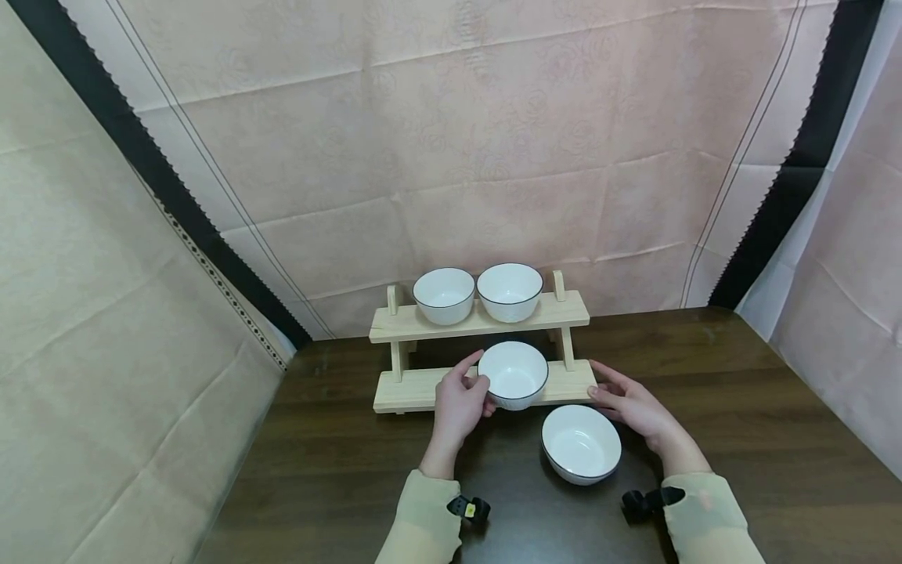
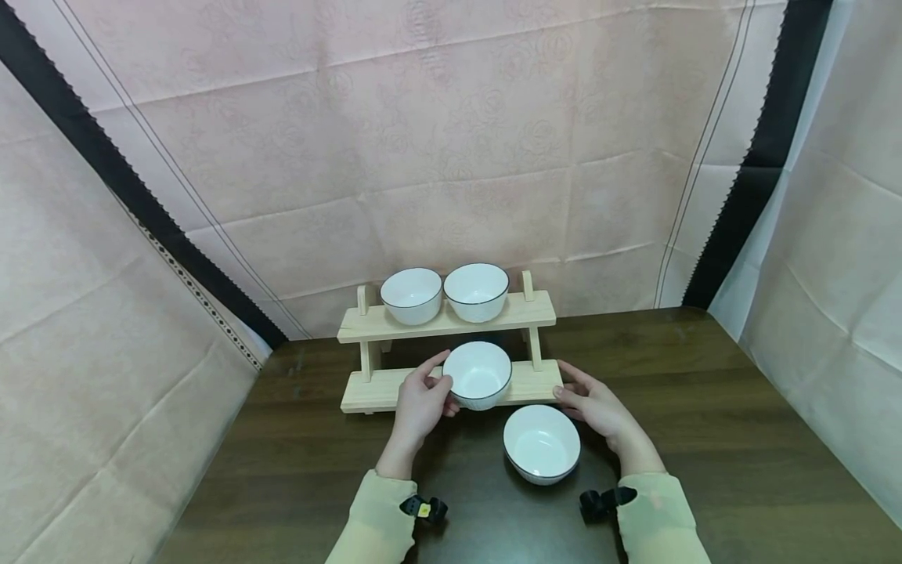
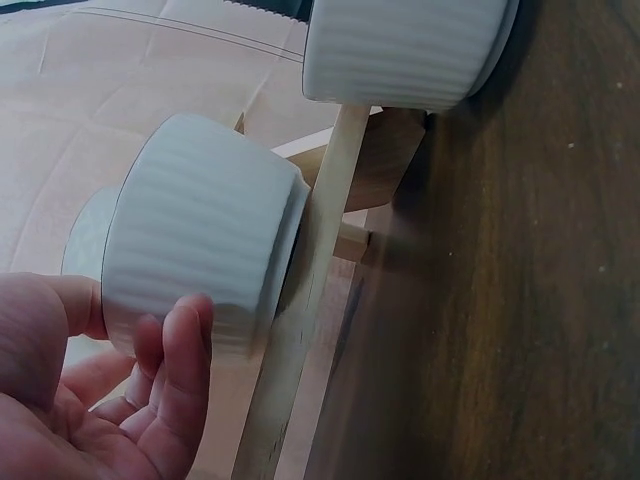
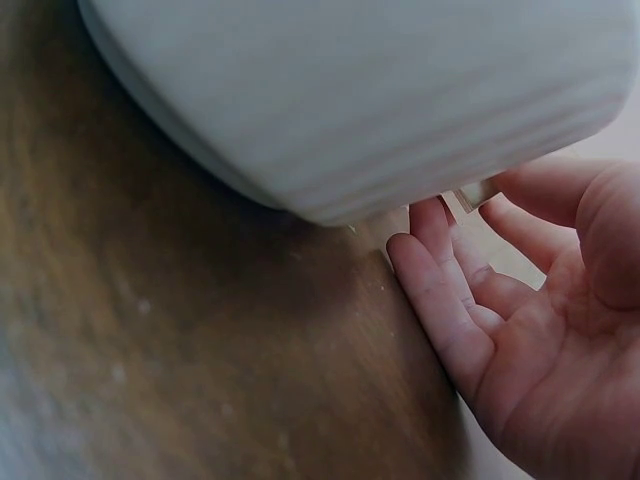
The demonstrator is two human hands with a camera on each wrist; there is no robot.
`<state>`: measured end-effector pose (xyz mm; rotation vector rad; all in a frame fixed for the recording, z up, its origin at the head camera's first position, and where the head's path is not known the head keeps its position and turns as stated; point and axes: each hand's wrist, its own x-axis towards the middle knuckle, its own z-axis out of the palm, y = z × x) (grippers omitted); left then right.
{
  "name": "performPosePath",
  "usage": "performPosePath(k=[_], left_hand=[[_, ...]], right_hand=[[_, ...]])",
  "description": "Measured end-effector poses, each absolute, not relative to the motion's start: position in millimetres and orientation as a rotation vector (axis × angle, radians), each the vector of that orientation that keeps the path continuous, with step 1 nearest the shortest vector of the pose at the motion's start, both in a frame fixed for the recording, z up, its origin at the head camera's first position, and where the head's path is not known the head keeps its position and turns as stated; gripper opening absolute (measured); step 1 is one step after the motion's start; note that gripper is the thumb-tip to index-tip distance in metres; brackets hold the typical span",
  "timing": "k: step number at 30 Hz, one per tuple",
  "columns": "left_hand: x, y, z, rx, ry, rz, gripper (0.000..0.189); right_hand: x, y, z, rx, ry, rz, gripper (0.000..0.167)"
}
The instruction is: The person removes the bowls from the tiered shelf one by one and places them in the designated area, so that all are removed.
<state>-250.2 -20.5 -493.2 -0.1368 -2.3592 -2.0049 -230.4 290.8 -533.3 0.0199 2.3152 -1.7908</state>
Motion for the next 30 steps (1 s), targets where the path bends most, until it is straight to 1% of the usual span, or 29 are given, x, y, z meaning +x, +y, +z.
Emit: performPosePath(k=[30], left_hand=[[-247.9, -25.2, -489.3, -0.095, -2.369, -2.021, 0.048]], right_hand=[[-230.7, 290.5, -533.6, 0.026, 2.305, -1.805, 0.074]])
